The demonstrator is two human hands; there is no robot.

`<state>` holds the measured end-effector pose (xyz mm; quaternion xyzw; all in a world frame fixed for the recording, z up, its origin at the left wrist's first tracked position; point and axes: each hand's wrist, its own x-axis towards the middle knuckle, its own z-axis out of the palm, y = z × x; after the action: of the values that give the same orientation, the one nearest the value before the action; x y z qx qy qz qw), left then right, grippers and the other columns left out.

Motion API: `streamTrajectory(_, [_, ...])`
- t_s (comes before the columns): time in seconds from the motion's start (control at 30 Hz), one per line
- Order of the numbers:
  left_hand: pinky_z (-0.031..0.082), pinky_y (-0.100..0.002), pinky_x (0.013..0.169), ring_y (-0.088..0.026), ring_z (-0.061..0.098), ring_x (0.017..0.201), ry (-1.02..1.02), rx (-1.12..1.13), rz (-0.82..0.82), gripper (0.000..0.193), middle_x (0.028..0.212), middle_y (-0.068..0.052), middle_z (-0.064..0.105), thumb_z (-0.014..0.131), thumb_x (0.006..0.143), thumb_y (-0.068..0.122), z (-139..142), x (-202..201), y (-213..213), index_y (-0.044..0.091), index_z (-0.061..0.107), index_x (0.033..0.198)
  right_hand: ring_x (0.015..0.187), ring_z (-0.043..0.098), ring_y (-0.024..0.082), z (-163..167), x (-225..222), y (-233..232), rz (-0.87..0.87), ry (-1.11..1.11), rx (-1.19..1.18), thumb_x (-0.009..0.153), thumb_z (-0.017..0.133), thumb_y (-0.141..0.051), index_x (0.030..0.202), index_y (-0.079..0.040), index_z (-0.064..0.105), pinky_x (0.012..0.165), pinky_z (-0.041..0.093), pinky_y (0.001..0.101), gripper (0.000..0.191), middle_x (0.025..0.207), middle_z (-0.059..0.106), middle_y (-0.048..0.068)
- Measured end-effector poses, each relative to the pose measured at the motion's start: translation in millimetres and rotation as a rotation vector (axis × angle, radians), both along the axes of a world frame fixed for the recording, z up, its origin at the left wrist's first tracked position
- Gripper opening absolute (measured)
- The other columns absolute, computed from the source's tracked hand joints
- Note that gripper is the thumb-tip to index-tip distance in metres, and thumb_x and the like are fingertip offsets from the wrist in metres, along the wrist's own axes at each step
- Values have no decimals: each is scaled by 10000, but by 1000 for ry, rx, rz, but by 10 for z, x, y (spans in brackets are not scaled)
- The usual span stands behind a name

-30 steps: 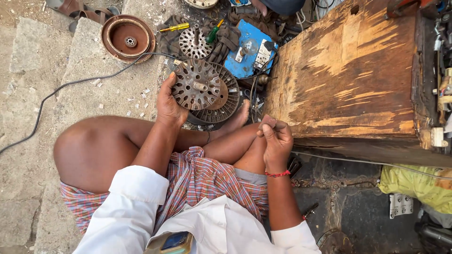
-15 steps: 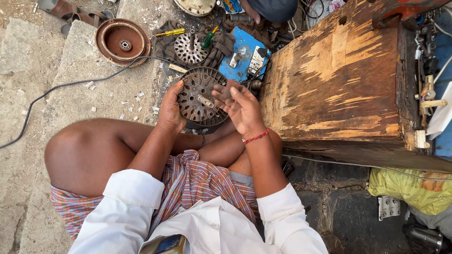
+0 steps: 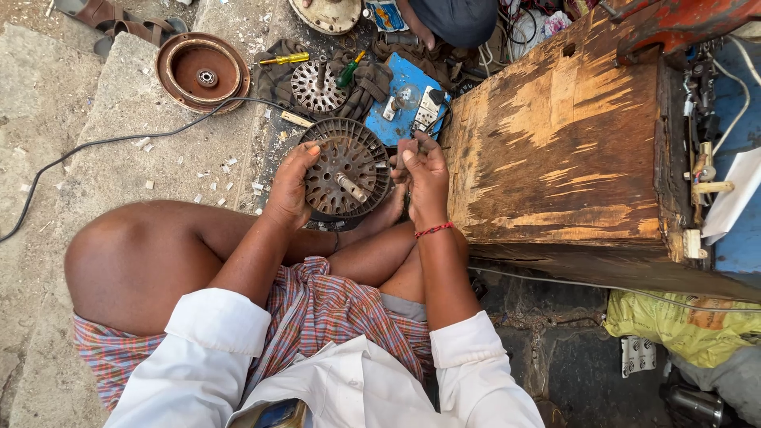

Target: The person sits on the ground and assembles an electric motor rotor, pressing and fitting laminated rotor segments onto a central shaft by hand. They turn the rotor over, align the slots, and work the segments into place around the shaft.

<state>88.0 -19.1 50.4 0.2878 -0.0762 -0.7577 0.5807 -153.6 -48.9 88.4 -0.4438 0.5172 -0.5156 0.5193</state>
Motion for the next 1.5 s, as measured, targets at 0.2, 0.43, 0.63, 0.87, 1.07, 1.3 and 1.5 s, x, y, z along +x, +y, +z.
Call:
streamTrajectory(0.2, [591, -393, 842, -194, 684, 922, -13, 8, -98, 309, 1040, -75, 683, 646, 941, 275, -11, -114, 40, 79, 607, 1176, 990, 700, 167, -172, -127, -59, 164, 149, -10, 1011, 644, -110, 1274, -13, 693, 825, 583, 327, 285, 1150, 738, 83])
streamTrajectory(0.43, [601, -374, 805, -195, 694, 902, -34, -6, -180, 276, 1036, -80, 694, 662, 950, 264, -112, -264, 15, 67, 630, 1142, 1196, 662, 187, -145, -89, -180, 449, 137, 138, 1032, 616, -296, 1228, -31, 745, 1102, 465, 349, 354, 1237, 743, 95])
streamTrajectory(0.63, [609, -381, 782, -195, 699, 865, -67, 54, -198, 252, 1014, -82, 700, 667, 950, 260, -131, -309, -50, 69, 631, 1110, 1142, 638, 175, -296, 30, -167, 431, 67, 116, 993, 695, -233, 1195, -2, 730, 1062, 472, 358, 308, 1194, 718, 86])
streamTrajectory(0.87, [605, -373, 770, -196, 689, 846, -50, 8, -189, 238, 991, -84, 703, 685, 946, 236, -160, -351, -94, 54, 648, 1095, 1109, 627, 148, -466, 2, -141, 405, 133, -126, 1009, 683, -247, 1100, -25, 728, 1039, 481, 333, 245, 1133, 698, 43])
streamTrajectory(1.07, [601, -372, 771, -183, 696, 842, -60, 29, -176, 240, 980, -71, 703, 690, 941, 244, -161, -334, -88, 57, 635, 1081, 1152, 622, 173, -389, 48, -137, 369, 77, -5, 1042, 665, -370, 1121, -15, 732, 1071, 462, 350, 370, 1189, 706, 81])
streamTrajectory(1.3, [601, -375, 765, -197, 698, 816, -96, 71, -136, 248, 960, -92, 707, 695, 920, 231, -209, -371, -92, 40, 659, 1075, 1235, 617, 186, -313, 10, -133, 397, -18, 135, 1027, 600, -455, 1253, 16, 708, 1136, 416, 364, 534, 1264, 717, 97])
streamTrajectory(1.5, [598, -371, 738, -190, 686, 788, -97, 108, -131, 203, 929, -79, 694, 691, 923, 224, -246, -432, -99, 65, 637, 1038, 1167, 623, 179, -378, -18, -136, 408, -5, 117, 1003, 686, -316, 1259, 21, 705, 1093, 444, 374, 424, 1232, 707, 98])
